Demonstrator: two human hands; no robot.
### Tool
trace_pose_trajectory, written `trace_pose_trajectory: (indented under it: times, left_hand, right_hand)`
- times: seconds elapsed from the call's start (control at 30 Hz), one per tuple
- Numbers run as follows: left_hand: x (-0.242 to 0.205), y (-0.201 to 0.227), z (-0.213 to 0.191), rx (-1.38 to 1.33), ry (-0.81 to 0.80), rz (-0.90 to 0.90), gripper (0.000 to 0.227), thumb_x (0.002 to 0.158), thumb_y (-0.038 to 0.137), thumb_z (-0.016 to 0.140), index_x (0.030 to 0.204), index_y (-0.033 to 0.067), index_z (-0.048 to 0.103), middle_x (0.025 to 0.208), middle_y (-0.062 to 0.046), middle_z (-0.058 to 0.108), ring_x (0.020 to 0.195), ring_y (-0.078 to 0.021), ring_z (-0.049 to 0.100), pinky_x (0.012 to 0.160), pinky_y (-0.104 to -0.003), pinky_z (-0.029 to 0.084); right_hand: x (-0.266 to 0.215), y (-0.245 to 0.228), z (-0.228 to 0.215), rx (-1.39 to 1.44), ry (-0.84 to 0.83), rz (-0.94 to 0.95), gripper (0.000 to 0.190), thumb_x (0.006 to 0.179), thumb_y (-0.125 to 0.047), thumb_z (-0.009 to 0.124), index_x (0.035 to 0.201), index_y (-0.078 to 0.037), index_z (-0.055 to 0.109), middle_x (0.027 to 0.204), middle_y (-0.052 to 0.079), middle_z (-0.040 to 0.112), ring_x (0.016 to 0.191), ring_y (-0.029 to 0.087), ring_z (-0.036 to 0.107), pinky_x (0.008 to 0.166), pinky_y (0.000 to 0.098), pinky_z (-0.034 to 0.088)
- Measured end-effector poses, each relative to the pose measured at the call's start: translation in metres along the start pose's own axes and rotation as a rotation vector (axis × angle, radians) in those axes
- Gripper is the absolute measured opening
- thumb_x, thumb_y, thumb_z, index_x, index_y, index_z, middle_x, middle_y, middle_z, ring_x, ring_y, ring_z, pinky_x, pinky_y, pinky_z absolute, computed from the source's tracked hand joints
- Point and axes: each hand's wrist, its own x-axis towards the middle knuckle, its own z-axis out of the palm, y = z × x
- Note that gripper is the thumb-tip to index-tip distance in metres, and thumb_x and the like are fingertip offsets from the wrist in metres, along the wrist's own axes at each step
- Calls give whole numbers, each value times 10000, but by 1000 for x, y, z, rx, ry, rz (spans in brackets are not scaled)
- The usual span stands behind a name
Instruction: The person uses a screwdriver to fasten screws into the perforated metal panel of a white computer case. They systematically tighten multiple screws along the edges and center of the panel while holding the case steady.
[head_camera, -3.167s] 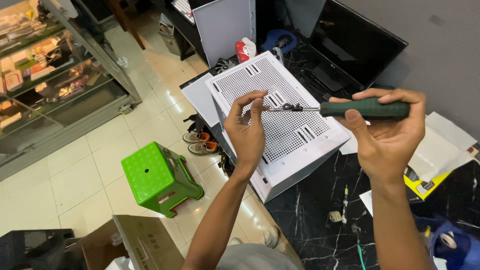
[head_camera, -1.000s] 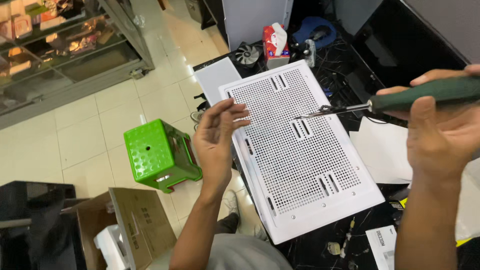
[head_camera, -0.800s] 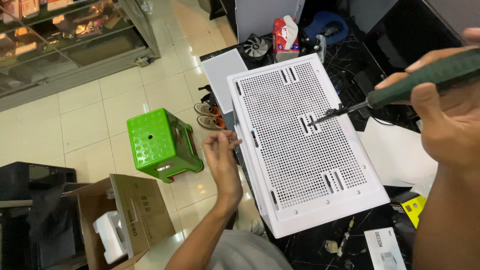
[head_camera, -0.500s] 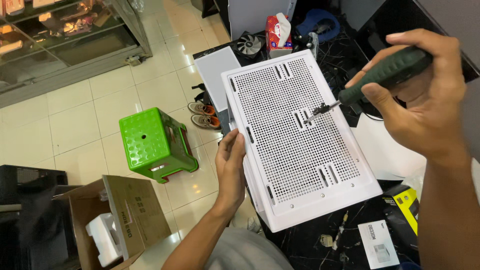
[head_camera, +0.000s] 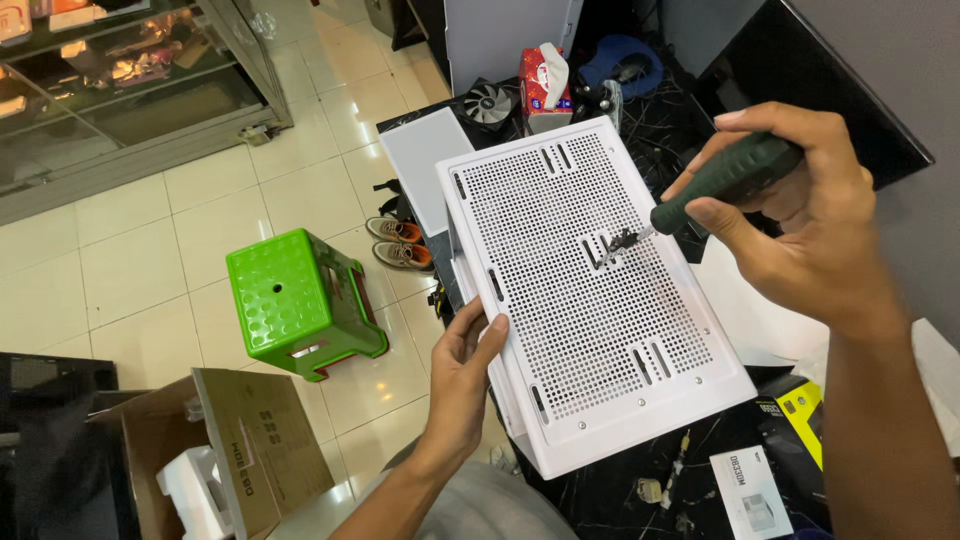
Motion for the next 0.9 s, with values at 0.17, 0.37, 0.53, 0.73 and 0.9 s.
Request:
trace_pose_trajectory:
  times: [0.17,0.37,0.53,0.73,0.9]
  left_hand:
    - [7,-1,-2,-79,-83,-35,473,888,120,682,1334,-22,609,1284,-152,704,1169,-226,664,1064,-343,515]
    - [25,-11,-7,-434,-277,-458,394,947,249,620,1249,-4,612,1128,-150,705,1012,-293,688,938,-454,567]
    - [44,-36,-14,-680,-435,-592,576,909,534,640,1230,57,654,1139,-107,700,1022,-281,672,961,-436,515]
    - [51,-53,-9,-816,-471,-511,500,883,401,695,1234,48,647,1147,-127,716,1024,-303,687,954,-446,535]
    - [55,-47,-2,-719,-418,-415,457,840,322,678,1191,34,631,1090,-137,714,949,-307,692,846,-450,558]
  right_hand:
    - [1,-3,-2,-25,-20,-11,476,1000,97,668,1364,51,365,1089,265,604,978,343,757,837,345,657]
    - [1,-6,-2,-51,-24,21,497,981,115,685,1368,38,381,1103,243,611,993,327,762,802,322,661]
    - [2,-6,-1,-41,-38,18,488,982,118,678,1360,29,383,1131,232,585,1016,333,760,816,339,684]
    - [8,-9,-4,-89,-124,-4,486,945,65,719,1330,32,423,1167,232,634,1065,314,761,873,338,672]
    - [14,-16,-7,-169,-178,-14,452,927,-23,755,1290,-8,486,1231,188,646,1141,277,728,908,323,645]
